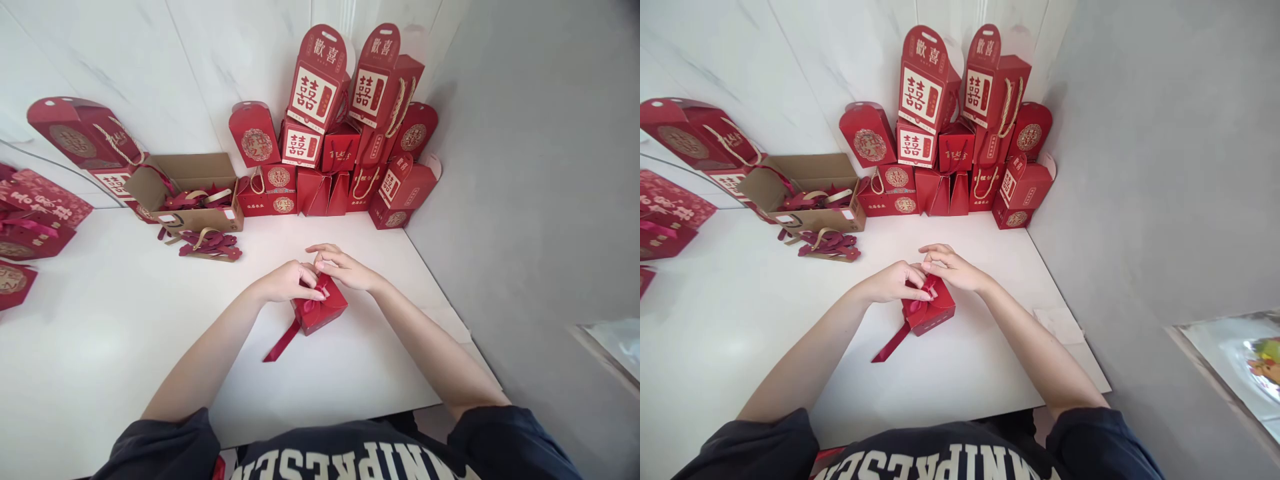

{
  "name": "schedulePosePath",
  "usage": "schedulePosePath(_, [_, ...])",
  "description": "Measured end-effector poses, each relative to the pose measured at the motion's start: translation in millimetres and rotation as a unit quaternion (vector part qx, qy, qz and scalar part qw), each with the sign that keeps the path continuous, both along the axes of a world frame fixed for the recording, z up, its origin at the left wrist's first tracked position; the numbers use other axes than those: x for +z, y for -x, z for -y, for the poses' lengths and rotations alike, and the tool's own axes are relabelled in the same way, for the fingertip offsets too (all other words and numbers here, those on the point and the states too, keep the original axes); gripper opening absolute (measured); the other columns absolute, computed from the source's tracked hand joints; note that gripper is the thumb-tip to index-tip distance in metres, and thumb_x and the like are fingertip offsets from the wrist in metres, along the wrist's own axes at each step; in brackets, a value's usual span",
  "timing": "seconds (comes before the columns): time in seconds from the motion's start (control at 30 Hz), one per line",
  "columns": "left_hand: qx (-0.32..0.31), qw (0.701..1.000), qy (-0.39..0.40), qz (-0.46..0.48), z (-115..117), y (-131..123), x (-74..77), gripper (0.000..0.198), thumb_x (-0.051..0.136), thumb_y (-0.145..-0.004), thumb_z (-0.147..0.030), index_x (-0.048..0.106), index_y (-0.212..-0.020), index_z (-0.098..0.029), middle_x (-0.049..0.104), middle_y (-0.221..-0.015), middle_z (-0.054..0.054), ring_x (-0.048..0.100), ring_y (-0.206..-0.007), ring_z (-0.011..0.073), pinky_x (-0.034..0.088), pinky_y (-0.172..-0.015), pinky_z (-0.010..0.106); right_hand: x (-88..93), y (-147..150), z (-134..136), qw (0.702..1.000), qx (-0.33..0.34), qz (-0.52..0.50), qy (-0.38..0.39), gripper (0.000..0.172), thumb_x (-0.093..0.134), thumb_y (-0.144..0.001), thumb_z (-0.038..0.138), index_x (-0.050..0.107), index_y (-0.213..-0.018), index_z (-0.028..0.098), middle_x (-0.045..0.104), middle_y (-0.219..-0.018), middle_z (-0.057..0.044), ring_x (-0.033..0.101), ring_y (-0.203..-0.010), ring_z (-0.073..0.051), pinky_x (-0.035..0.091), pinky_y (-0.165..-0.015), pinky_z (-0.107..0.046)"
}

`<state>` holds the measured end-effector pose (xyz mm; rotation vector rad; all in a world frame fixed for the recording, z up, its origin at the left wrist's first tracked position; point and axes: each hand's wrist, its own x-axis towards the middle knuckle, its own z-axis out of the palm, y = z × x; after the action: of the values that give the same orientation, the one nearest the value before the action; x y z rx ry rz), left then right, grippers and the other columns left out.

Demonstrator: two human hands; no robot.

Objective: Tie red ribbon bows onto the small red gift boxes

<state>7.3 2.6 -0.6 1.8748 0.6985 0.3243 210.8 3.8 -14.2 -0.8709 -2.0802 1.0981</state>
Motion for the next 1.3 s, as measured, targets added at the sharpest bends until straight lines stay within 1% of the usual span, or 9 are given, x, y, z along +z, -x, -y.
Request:
schedulePosePath(0.23, [-0.022, 0.999, 0.024, 0.032, -1.5, -0.3, 1.6, 0.014, 0.073, -0.077, -0.028, 0.074, -0.070, -0.015, 0.074, -0.092, 0.007, 0.065, -0.097, 0.0202, 0.050, -0.090, 0.032, 1.7, -7.8, -7.6, 0.989, 0.137, 0.002, 0.050, 0.026, 0.067, -0.083, 0.043, 0.067, -0.069, 0.021, 0.060, -0.130, -0.006, 0.046, -0.133, -0.025, 0.036, -0.109, -0.047])
schedulePosePath(0.4, [-0.018, 0.999, 0.011, 0.035, -2.7, 0.0, 0.3, 0.019, 0.074, -0.077, -0.028, 0.071, -0.061, -0.018, 0.073, -0.098, 0.007, 0.062, -0.107, 0.0209, 0.049, -0.094, 0.032, -7.7, -16.5, 2.6, 0.994, -0.016, -0.105, 0.019, 0.021, 0.078, -0.075, 0.035, 0.064, -0.070, 0.019, 0.068, -0.109, -0.008, 0.065, -0.102, -0.020, 0.050, -0.093, -0.040])
schedulePosePath(0.5, [-0.020, 0.999, 0.002, 0.029, -6.9, 1.3, -5.6, 0.008, 0.074, -0.077, -0.027, 0.077, -0.074, -0.020, 0.075, -0.095, 0.007, 0.058, -0.115, 0.0215, 0.046, -0.100, 0.033, -14.1, -18.9, 22.0, 0.985, -0.073, -0.151, -0.042, 0.016, 0.076, -0.077, 0.029, 0.065, -0.073, 0.019, 0.070, -0.085, -0.005, 0.067, -0.080, -0.017, 0.055, -0.075, -0.034])
schedulePosePath(0.6, [-0.026, 0.999, 0.001, 0.044, -12.1, 3.0, -13.0, 0.006, 0.075, -0.077, -0.025, 0.079, -0.080, -0.022, 0.076, -0.086, 0.007, 0.057, -0.117, 0.0216, 0.044, -0.103, 0.035, -15.7, -21.5, 47.2, 0.977, -0.059, -0.134, -0.157, 0.008, 0.070, -0.083, 0.017, 0.064, -0.079, 0.020, 0.072, -0.085, -0.005, 0.068, -0.082, -0.017, 0.056, -0.073, -0.033])
schedulePosePath(0.77, [-0.035, 0.998, -0.011, 0.057, -16.6, 4.4, -19.2, 0.007, 0.073, -0.078, -0.020, 0.079, -0.081, -0.022, 0.077, -0.089, 0.007, 0.057, -0.117, 0.0227, 0.045, -0.103, 0.039, -12.7, -24.5, 79.3, 0.926, -0.014, 0.060, -0.372, 0.015, 0.056, -0.090, 0.007, 0.064, -0.096, 0.018, 0.074, -0.103, -0.010, 0.068, -0.097, -0.021, 0.057, -0.081, -0.036])
schedulePosePath(0.9, [-0.037, 0.997, -0.040, 0.064, -15.7, 3.7, -19.0, 0.005, 0.074, -0.077, -0.020, 0.078, -0.080, -0.022, 0.077, -0.088, 0.007, 0.059, -0.115, 0.0228, 0.045, -0.103, 0.040, -6.0, -22.2, 88.2, 0.888, 0.001, 0.156, -0.432, 0.018, 0.049, -0.093, 0.006, 0.063, -0.095, 0.016, 0.073, -0.107, -0.011, 0.067, -0.101, -0.023, 0.056, -0.082, -0.037])
schedulePosePath(1.1, [-0.028, 0.993, -0.096, 0.069, -7.2, -1.2, -13.8, 0.003, 0.073, -0.075, -0.017, 0.074, -0.074, -0.020, 0.075, -0.083, 0.006, 0.062, -0.107, 0.0214, 0.050, -0.097, 0.037, -3.9, -17.3, 70.6, 0.977, -0.033, 0.034, -0.210, 0.009, 0.053, -0.093, 0.019, 0.057, -0.100, 0.022, 0.067, -0.101, -0.007, 0.063, -0.098, -0.021, 0.052, -0.089, -0.040])
schedulePosePath(1.2, [-0.014, 0.985, -0.162, 0.053, 2.6, -4.2, -5.2, 0.004, 0.071, -0.076, -0.017, 0.072, -0.074, -0.020, 0.073, -0.091, 0.005, 0.062, -0.102, 0.0199, 0.049, -0.097, 0.036, -12.5, -11.7, 52.5, 0.984, -0.133, -0.083, -0.081, 0.008, 0.046, -0.097, 0.027, 0.053, -0.099, 0.023, 0.062, -0.108, -0.008, 0.061, -0.103, -0.019, 0.051, -0.092, -0.039])
schedulePosePath(1.3, [0.015, 0.975, -0.221, 0.000, 15.5, -4.1, 6.0, 0.006, 0.069, -0.075, -0.015, 0.072, -0.076, -0.020, 0.068, -0.103, 0.004, 0.062, -0.102, 0.0184, 0.051, -0.093, 0.032, -18.8, -6.3, 40.4, 0.990, -0.094, -0.102, -0.004, 0.015, 0.040, -0.100, 0.029, 0.051, -0.109, 0.024, 0.062, -0.115, -0.006, 0.061, -0.106, -0.017, 0.050, -0.095, -0.037])
